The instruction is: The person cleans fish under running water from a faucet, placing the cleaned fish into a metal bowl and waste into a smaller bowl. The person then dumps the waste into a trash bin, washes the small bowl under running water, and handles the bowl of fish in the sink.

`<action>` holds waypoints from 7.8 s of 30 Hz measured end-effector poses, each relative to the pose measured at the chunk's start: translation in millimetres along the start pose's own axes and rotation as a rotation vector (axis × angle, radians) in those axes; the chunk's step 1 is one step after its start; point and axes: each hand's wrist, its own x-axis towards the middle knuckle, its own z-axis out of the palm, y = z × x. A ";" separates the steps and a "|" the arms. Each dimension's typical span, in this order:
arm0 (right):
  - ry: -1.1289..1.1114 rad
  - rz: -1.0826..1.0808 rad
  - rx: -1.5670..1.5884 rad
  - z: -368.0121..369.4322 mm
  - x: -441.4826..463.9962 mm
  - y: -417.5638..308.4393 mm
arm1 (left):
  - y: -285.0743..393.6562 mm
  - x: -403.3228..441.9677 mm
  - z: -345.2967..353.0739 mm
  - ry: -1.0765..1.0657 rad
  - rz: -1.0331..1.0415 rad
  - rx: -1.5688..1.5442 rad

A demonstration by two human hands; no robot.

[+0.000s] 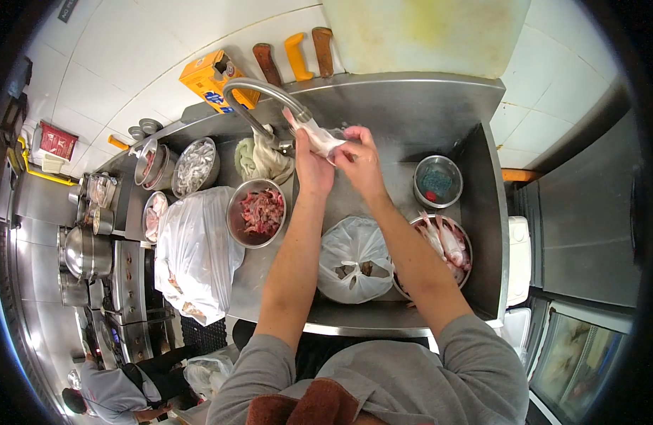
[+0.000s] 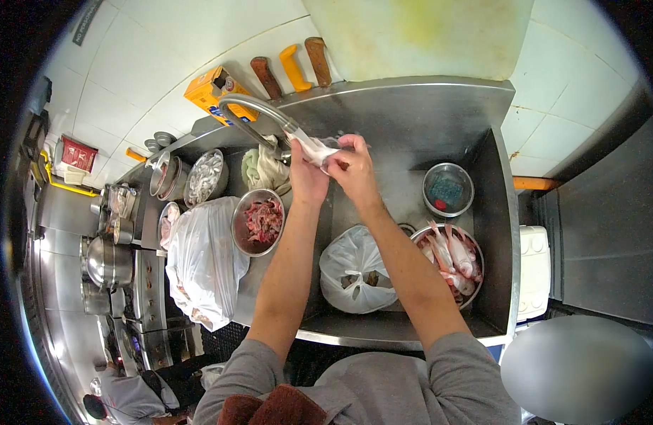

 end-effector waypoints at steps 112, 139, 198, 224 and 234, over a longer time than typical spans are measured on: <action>-0.129 0.797 0.484 -47.6 -5.2 27.1 | 38.7 -16.8 -9.5 0.022 -0.191 -0.096; -0.230 0.221 -0.159 -10.7 16.4 -10.2 | -4.9 -6.1 -4.1 0.115 -0.070 -0.029; -0.289 0.639 0.120 -70.5 -41.4 70.6 | -5.0 -21.4 -34.0 0.242 -0.035 -0.091; -0.291 0.004 -0.162 -11.1 -19.8 -22.1 | 30.0 -26.3 -4.9 0.101 0.077 0.170; -0.347 0.170 0.127 -19.2 -18.1 -5.4 | 25.5 -29.5 0.5 0.097 0.102 0.203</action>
